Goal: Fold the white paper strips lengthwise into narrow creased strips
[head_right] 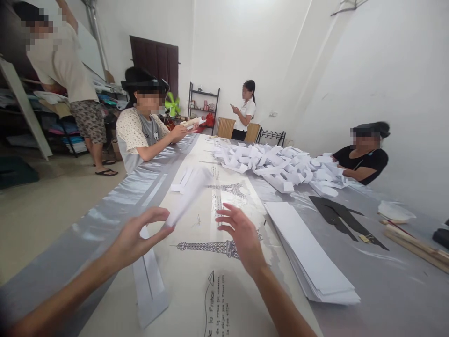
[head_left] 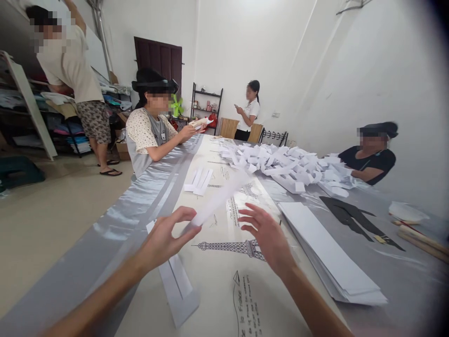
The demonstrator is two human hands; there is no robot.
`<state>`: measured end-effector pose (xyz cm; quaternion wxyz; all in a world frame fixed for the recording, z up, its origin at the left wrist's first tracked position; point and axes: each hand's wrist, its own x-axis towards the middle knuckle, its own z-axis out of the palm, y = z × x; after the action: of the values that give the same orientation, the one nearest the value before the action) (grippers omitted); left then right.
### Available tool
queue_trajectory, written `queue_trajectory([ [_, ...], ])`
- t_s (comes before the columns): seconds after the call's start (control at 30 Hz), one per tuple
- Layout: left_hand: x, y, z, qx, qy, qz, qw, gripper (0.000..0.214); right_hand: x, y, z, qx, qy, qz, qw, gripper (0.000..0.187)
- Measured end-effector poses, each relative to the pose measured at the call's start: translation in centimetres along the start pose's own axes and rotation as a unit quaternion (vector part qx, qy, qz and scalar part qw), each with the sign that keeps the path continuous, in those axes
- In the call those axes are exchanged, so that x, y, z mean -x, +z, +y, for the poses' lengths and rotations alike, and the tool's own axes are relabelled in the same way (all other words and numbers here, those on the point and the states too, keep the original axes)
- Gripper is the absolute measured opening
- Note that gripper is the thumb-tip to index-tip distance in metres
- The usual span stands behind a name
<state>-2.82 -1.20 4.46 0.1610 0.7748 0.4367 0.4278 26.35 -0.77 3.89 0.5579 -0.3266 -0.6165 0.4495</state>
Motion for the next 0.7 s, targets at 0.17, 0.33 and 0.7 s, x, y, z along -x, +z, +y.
queue_trajectory([
  [0.17, 0.0, 1.9, 3.5, 0.251, -0.068, 0.008, 0.966, 0.024, 1.9, 5.2, 0.0, 0.046, -0.004, -0.118, 0.992, 0.043],
  [0.33, 0.5, 3.3, 3.6, 0.324, -0.152, -0.007, 0.934, 0.026, 2.8, 7.1, 0.3, 0.047, 0.025, -0.097, 0.994, 0.024],
  [0.7, 1.2, 4.6, 3.5, 0.387, -0.213, -0.03, 0.897, 0.032, 3.1, 6.8, 1.1, -0.091, 0.169, -0.066, 0.979, 0.036],
])
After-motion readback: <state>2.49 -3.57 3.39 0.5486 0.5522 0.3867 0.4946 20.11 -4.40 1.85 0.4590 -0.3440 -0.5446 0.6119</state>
